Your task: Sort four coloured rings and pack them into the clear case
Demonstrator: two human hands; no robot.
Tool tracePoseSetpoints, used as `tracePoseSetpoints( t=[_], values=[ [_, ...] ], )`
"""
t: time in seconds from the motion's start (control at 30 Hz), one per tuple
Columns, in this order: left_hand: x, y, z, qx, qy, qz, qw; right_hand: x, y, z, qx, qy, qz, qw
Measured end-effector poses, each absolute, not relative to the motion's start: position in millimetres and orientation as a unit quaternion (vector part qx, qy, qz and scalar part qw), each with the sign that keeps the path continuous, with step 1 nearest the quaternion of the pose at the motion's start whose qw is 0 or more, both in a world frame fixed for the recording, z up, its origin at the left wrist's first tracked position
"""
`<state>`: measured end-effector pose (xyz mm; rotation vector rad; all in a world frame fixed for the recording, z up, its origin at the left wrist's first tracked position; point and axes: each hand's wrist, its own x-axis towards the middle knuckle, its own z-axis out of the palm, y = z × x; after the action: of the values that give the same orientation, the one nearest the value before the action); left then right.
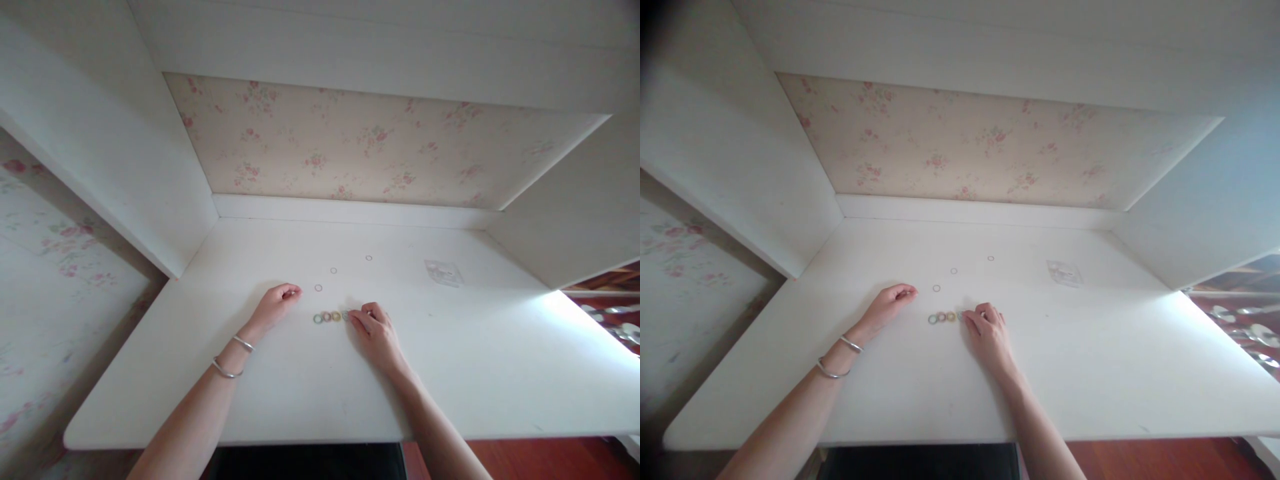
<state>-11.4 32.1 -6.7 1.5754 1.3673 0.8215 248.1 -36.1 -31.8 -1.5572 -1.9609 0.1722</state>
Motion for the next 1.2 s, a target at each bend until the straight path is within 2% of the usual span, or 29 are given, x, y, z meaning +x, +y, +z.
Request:
tracePoseSetpoints(
  t=[0.53, 0.73, 0.8, 0.9, 1.0, 1.2],
  values=[
    [-11.2, 31.8, -7.5, 0.632, 0.547, 0.328, 0.440, 245.7, -34.7, -30.9, -0.574, -0.764, 0.064, 0.287],
    [-2.4, 36.6, -8.3, 0.659, 0.551, 0.308, 0.410, 247.7, -34.5, -30.4, -0.578, -0.742, 0.088, 0.328],
    [7.9, 40.9, -5.1, 0.697, 0.540, 0.289, 0.374, 250.5, -33.2, -31.2, -0.590, -0.714, 0.097, 0.363],
    [29.5, 51.1, 2.8, 0.776, 0.512, 0.263, 0.260, 256.5, -30.5, -33.1, -0.623, -0.655, 0.113, 0.413],
    [52.8, 65.3, 8.3, 0.821, 0.501, 0.219, 0.168, 262.2, -28.5, -34.8, -0.648, -0.612, 0.147, 0.429],
    [82.8, 92.7, 4.5, 0.840, 0.509, 0.150, 0.112, 266.5, -27.2, -34.3, -0.660, -0.582, 0.183, 0.438]
  ],
)
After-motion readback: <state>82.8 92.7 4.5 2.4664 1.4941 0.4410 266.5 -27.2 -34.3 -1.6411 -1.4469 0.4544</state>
